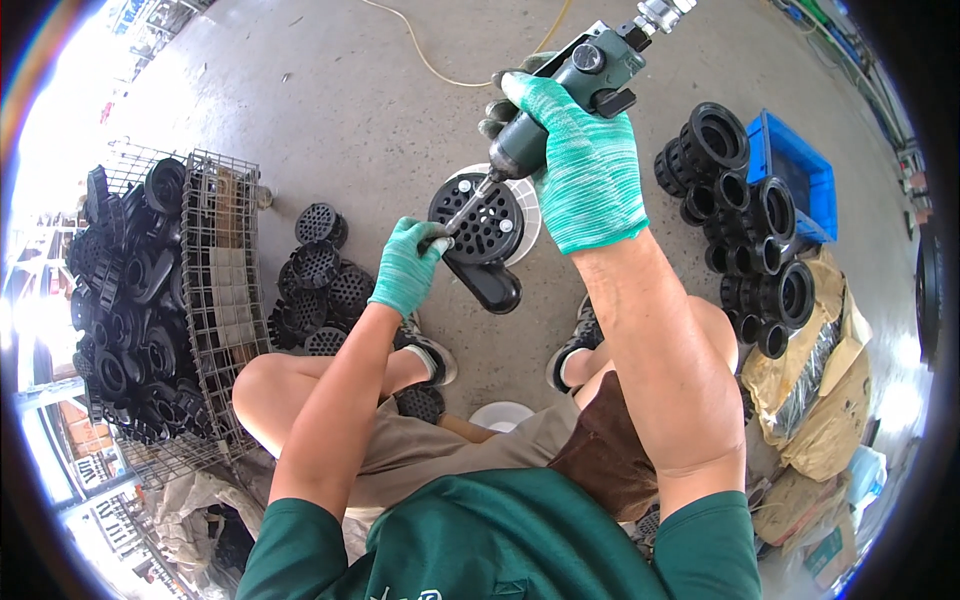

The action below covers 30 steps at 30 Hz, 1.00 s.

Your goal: The person picks up a black plastic housing from a wire crate, seats a circular grate inside, inserts a screw, and fastens it using a pneumatic screwdriver. The person then takes another small plastic piece and secures it to the assembly using a hammer.

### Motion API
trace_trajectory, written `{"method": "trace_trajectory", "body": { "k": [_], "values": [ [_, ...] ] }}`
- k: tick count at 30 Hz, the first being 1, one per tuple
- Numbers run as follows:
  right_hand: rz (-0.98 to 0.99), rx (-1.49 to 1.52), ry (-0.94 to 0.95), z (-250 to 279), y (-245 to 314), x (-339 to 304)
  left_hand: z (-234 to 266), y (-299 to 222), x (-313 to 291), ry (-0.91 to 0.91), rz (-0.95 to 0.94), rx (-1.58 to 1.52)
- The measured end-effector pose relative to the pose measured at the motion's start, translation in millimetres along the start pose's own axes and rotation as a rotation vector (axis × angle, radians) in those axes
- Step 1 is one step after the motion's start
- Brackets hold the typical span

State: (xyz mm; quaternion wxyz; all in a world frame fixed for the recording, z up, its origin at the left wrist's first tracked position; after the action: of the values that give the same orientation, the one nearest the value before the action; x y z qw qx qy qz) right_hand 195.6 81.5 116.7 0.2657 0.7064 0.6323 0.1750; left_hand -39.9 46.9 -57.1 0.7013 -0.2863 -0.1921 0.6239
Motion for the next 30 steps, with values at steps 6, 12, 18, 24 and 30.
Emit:
{"method": "trace_trajectory", "body": {
  "k": [6,12,18,24,30],
  "values": [
    [0.03,-0.072,0.026,4,-11,1,-3,3,1,0.013,-0.001,-0.076],
    [0.036,-0.268,0.075,8,-52,0,-8,2,0,-0.014,-0.006,-0.071],
    [0.035,-0.344,0.136,4,-81,0,-8,5,-1,-0.035,0.021,-0.106],
    [0.026,-0.386,0.159,6,-89,0,-16,13,0,-0.002,0.059,-0.153],
    [-0.042,-0.465,0.242,-8,-95,3,-17,12,-2,-0.041,0.05,-0.18]
  ]
}}
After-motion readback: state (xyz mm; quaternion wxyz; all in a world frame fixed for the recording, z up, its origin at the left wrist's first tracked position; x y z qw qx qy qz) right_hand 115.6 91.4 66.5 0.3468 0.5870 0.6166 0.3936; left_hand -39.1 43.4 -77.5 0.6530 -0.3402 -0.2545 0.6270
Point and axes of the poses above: each hand's wrist, its own x-axis towards the middle knuckle, its own z-axis out of the back of the hand, y = z × x, the point moved 5 cm from there along x, towards the middle knuckle, and after that the axes turned 14 degrees about x, right-handed, at the moved point
